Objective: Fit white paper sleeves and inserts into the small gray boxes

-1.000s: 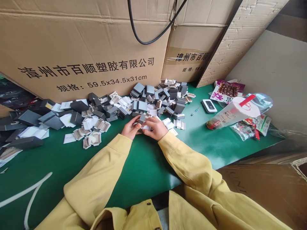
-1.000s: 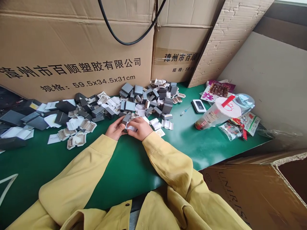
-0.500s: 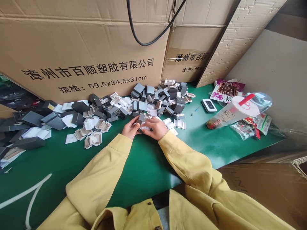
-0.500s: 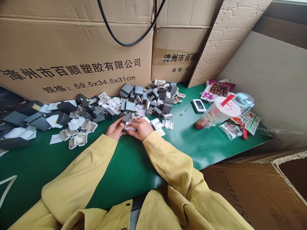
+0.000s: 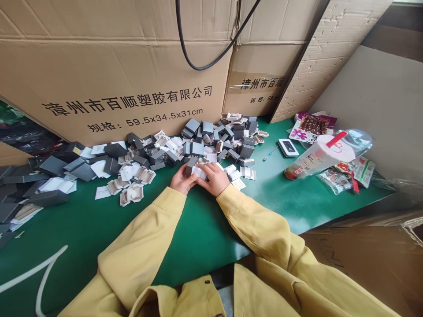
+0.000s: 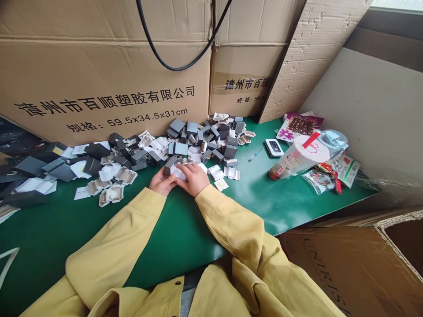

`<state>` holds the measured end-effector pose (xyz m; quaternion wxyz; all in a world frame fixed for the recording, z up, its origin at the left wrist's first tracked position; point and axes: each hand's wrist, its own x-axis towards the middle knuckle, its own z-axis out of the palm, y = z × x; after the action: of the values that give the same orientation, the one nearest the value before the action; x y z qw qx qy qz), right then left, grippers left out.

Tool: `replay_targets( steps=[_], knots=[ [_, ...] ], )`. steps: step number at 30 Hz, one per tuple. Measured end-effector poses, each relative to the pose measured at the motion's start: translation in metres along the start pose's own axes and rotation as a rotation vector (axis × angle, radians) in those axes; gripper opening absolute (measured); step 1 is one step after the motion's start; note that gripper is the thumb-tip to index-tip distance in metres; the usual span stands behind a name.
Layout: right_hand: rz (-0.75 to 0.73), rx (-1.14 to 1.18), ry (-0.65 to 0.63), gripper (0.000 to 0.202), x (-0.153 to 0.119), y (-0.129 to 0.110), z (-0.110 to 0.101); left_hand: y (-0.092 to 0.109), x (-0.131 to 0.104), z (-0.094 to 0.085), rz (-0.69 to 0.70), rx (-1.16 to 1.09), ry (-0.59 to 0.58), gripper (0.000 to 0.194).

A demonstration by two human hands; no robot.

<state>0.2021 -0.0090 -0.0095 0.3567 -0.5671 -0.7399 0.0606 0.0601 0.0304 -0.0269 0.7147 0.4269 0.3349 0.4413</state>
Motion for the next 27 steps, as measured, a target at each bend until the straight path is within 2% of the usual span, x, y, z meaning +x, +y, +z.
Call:
replay_targets(
  steps=[4, 7, 11, 16, 20, 23, 27],
  knots=[
    [0.025, 0.126, 0.025, 0.041, 0.0, -0.002, -0.002, 0.001, -0.002, 0.001, -0.037, -0.046, 0.041, 0.058],
    [0.133, 0.345, 0.026, 0.033, 0.001, 0.001, -0.004, 0.004, -0.002, -0.002, -0.081, -0.072, 0.033, 0.049],
    [0.243, 0.533, 0.019, 0.029, 0.003, 0.005, -0.004, 0.006, -0.002, -0.004, -0.111, -0.103, 0.002, 0.05],
    [0.328, 0.516, 0.022, 0.025, 0.003, 0.008, 0.001, 0.006, -0.004, -0.003, -0.053, -0.111, -0.055, 0.061],
    [0.306, 0.504, 0.046, 0.02, 0.003, 0.006, 0.002, 0.005, -0.004, -0.002, 0.006, -0.103, -0.078, 0.058],
    [0.295, 0.524, 0.103, 0.022, 0.002, 0.003, 0.002, 0.004, -0.004, -0.002, 0.007, -0.064, -0.057, 0.053],
    [0.242, 0.427, 0.173, 0.031, 0.0, -0.003, 0.0, 0.002, -0.004, -0.001, -0.014, 0.019, -0.005, 0.052]
  ],
)
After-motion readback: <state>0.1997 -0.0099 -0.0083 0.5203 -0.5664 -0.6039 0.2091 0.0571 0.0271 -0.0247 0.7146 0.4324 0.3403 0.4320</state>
